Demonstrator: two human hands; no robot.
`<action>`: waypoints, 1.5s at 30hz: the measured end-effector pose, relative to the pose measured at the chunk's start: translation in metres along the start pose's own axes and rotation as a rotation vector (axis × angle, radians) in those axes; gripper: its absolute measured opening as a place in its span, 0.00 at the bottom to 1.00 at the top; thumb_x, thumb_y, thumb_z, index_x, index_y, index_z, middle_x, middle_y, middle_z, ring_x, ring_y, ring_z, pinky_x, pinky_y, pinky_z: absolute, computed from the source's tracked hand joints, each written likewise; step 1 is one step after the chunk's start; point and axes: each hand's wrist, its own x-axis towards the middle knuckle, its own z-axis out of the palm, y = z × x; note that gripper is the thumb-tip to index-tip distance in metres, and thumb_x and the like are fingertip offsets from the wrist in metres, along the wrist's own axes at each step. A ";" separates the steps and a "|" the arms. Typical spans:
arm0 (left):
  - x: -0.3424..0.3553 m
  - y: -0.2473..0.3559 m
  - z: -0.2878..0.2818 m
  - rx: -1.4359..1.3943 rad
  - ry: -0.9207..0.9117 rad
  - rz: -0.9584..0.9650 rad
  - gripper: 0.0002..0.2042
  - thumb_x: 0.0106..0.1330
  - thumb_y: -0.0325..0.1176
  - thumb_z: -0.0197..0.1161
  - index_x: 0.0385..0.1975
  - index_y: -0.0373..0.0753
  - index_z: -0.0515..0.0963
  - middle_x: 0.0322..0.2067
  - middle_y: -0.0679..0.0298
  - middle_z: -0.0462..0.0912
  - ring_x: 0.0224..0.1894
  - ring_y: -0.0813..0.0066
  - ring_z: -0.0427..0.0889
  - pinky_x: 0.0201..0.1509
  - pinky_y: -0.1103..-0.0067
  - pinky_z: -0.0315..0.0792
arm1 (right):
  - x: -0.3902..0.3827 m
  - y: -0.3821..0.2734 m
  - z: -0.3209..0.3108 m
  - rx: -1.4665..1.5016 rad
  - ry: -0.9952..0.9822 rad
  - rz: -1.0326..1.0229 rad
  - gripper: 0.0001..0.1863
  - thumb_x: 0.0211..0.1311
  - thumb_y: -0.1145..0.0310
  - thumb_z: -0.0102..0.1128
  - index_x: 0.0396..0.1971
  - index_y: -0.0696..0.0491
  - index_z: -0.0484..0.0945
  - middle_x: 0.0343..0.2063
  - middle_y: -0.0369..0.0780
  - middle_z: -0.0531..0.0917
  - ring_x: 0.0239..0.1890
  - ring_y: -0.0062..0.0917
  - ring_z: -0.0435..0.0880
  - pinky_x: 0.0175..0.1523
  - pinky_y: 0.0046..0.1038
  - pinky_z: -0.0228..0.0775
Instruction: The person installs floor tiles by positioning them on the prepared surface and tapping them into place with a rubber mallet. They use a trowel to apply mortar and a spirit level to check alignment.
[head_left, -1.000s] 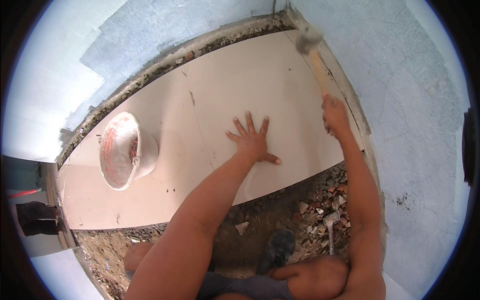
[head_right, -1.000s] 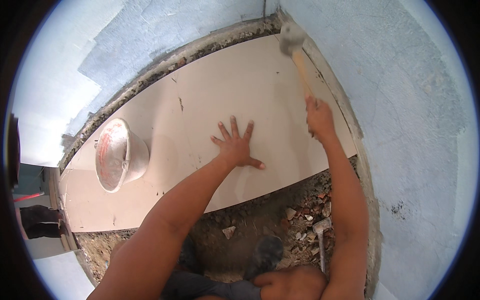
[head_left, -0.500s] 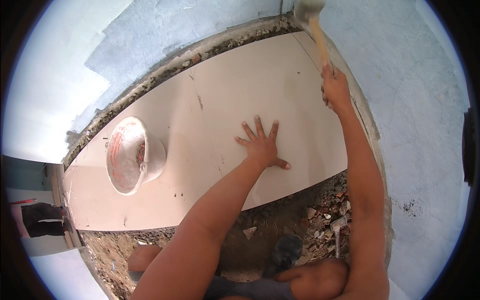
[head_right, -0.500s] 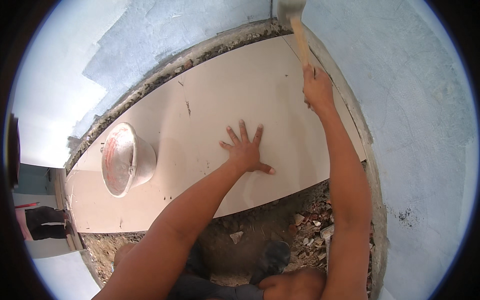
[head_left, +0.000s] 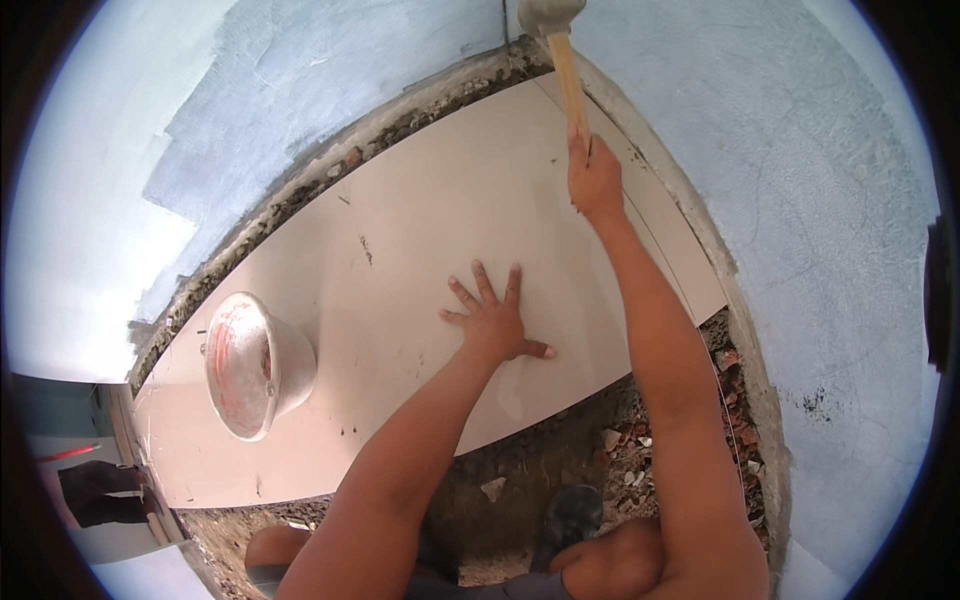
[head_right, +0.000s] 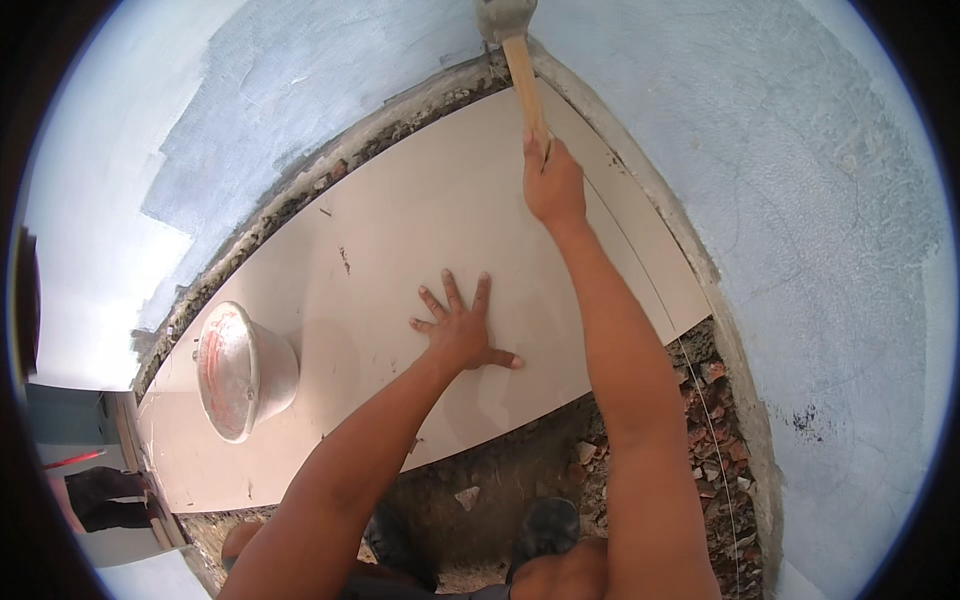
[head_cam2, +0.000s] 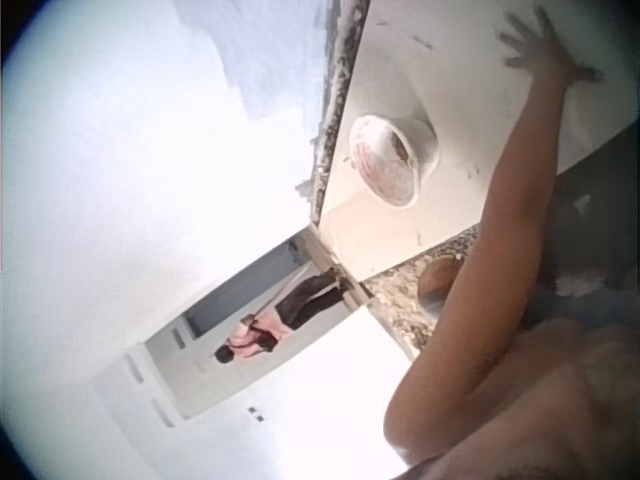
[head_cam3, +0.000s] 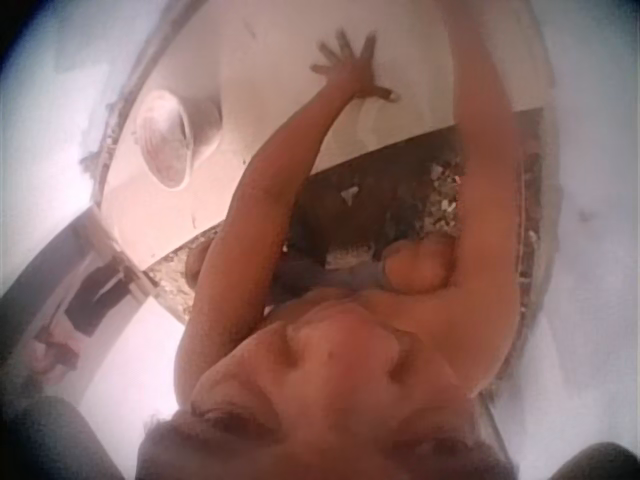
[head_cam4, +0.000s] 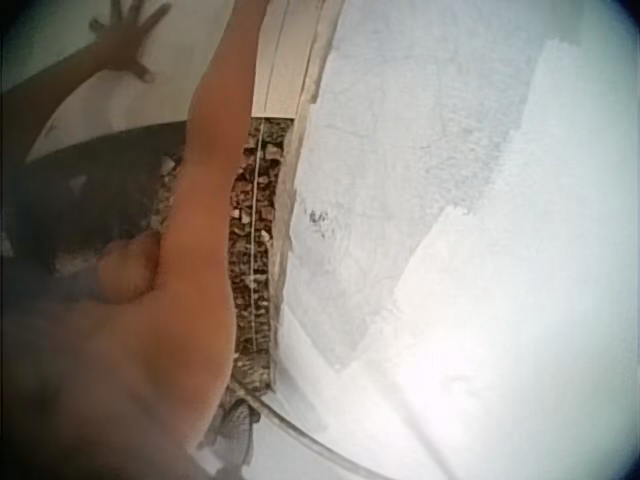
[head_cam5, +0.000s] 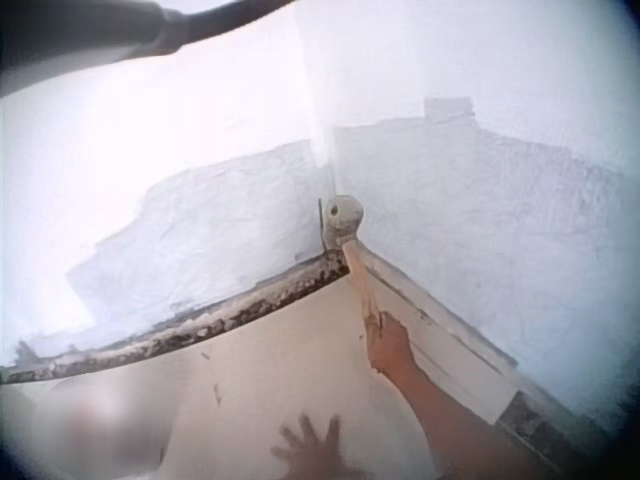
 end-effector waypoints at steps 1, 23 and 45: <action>0.001 0.003 0.001 0.006 -0.004 0.001 0.74 0.28 0.69 0.78 0.75 0.54 0.34 0.71 0.34 0.21 0.68 0.17 0.22 0.57 0.25 0.42 | -0.004 0.021 0.006 -0.053 0.115 -0.164 0.31 0.72 0.45 0.43 0.29 0.63 0.75 0.18 0.47 0.79 0.15 0.34 0.79 0.22 0.37 0.72; 0.001 0.007 0.003 0.055 -0.009 -0.037 0.74 0.29 0.72 0.76 0.75 0.55 0.31 0.71 0.37 0.21 0.69 0.18 0.22 0.58 0.26 0.44 | -0.050 0.039 -0.052 -0.202 -0.150 0.172 0.31 0.73 0.46 0.43 0.32 0.64 0.74 0.17 0.49 0.79 0.16 0.38 0.81 0.23 0.37 0.74; 0.003 -0.003 0.008 0.028 0.043 -0.014 0.73 0.29 0.73 0.75 0.75 0.55 0.33 0.72 0.37 0.23 0.69 0.18 0.23 0.58 0.25 0.45 | -0.112 0.052 -0.148 -0.243 -0.252 0.401 0.27 0.73 0.47 0.47 0.24 0.57 0.68 0.13 0.38 0.70 0.09 0.25 0.70 0.16 0.32 0.65</action>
